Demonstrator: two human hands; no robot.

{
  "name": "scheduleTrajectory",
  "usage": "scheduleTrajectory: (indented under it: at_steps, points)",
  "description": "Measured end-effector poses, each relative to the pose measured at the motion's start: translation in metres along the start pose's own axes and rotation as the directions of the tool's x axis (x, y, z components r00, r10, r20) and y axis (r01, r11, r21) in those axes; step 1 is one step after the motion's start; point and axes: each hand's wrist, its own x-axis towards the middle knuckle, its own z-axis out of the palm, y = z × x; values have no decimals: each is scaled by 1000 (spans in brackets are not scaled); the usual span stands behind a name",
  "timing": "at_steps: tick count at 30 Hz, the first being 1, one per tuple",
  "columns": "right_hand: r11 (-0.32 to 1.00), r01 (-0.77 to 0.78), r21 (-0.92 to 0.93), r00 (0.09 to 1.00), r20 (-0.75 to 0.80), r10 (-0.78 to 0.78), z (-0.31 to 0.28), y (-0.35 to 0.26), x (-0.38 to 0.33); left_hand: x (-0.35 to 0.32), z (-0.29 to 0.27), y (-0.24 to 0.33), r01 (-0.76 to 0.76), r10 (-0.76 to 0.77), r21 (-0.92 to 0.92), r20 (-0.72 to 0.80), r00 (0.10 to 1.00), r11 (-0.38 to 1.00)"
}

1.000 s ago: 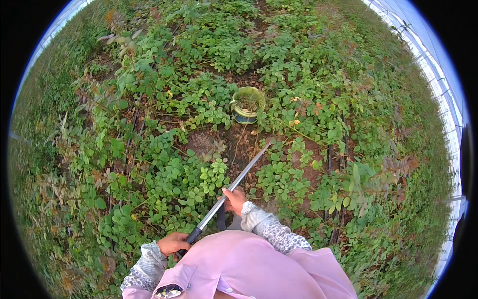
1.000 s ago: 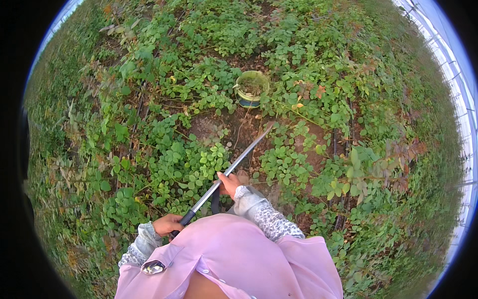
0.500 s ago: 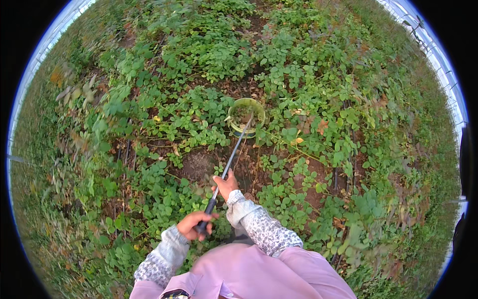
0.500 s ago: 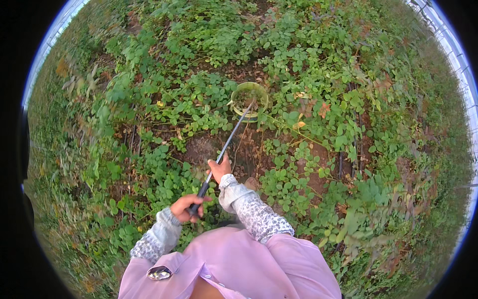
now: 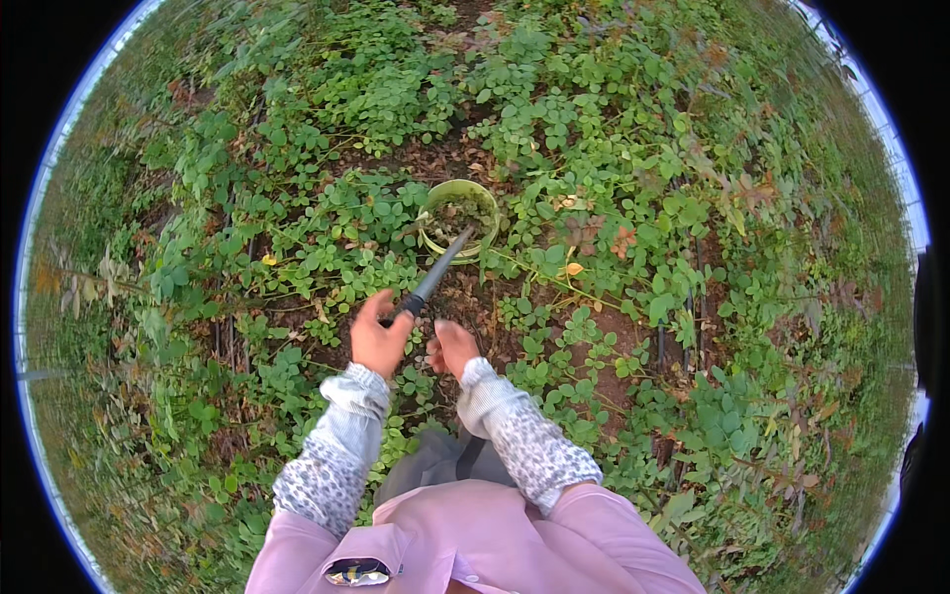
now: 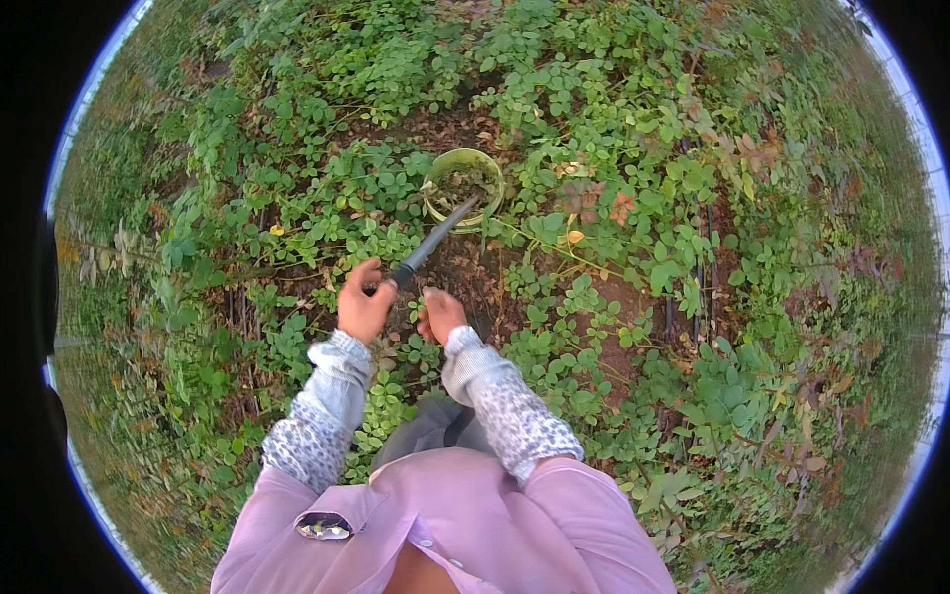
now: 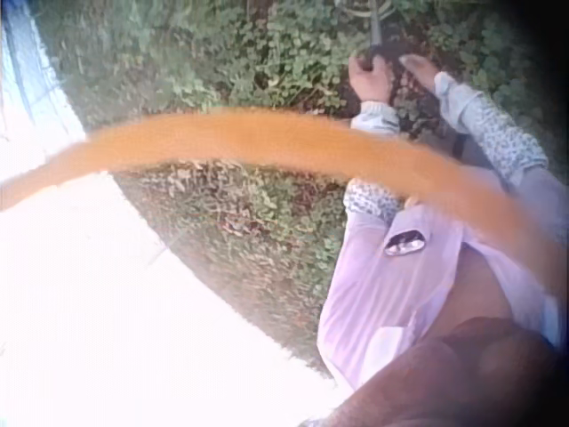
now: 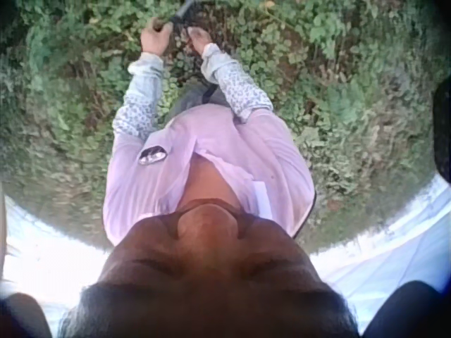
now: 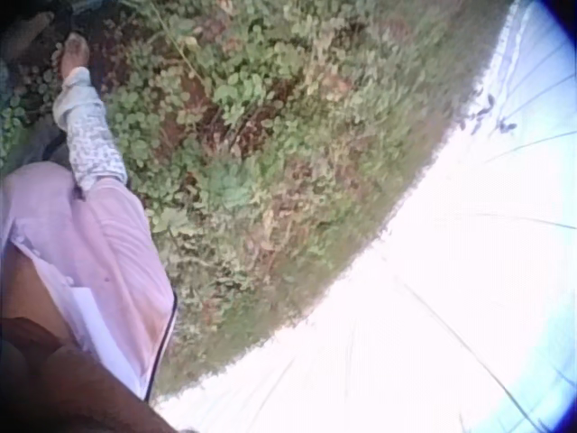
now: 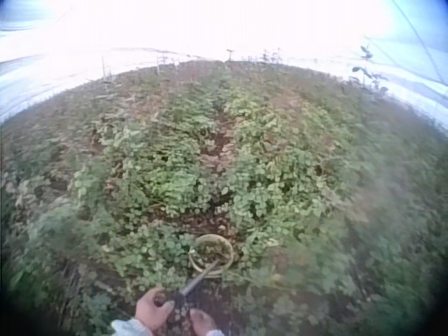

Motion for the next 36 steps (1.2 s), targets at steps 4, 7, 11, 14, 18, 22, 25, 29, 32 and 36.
scheduleTrajectory:
  at_steps: [4,7,11,14,18,22,25,29,32,36]
  points:
    - [974,-203,-105,979,2,204,-74,32,-38,53,-5,12,-120,120,28,9,993,992]
    - [872,-352,-339,922,-284,262,-147,61,-53,96,3,26,-66,61,108,43,997,992]
    - [907,-411,-91,800,-513,310,-229,93,-71,137,26,41,-109,105,199,28,994,974]
    - [922,-388,1,756,-571,319,-266,111,-67,157,42,47,-111,110,156,16,994,982]
    - [911,-401,-99,773,-569,279,-284,135,-18,187,53,48,-126,131,125,-36,991,984]
    - [805,-383,-453,825,-559,78,-276,161,93,212,59,43,-144,139,-162,-39,989,976]
    - [710,-221,-669,846,-493,-201,-259,169,200,218,55,29,-209,210,22,-59,976,978]
    - [586,-347,-732,883,-465,-58,-250,166,353,230,49,-4,-329,355,185,-125,927,926]
    - [584,-295,-756,885,-446,-131,-252,170,438,245,32,-25,-108,83,-90,-247,965,990]
    - [521,-326,-789,892,-438,-106,-271,187,487,251,24,-42,-234,470,692,-171,866,683]
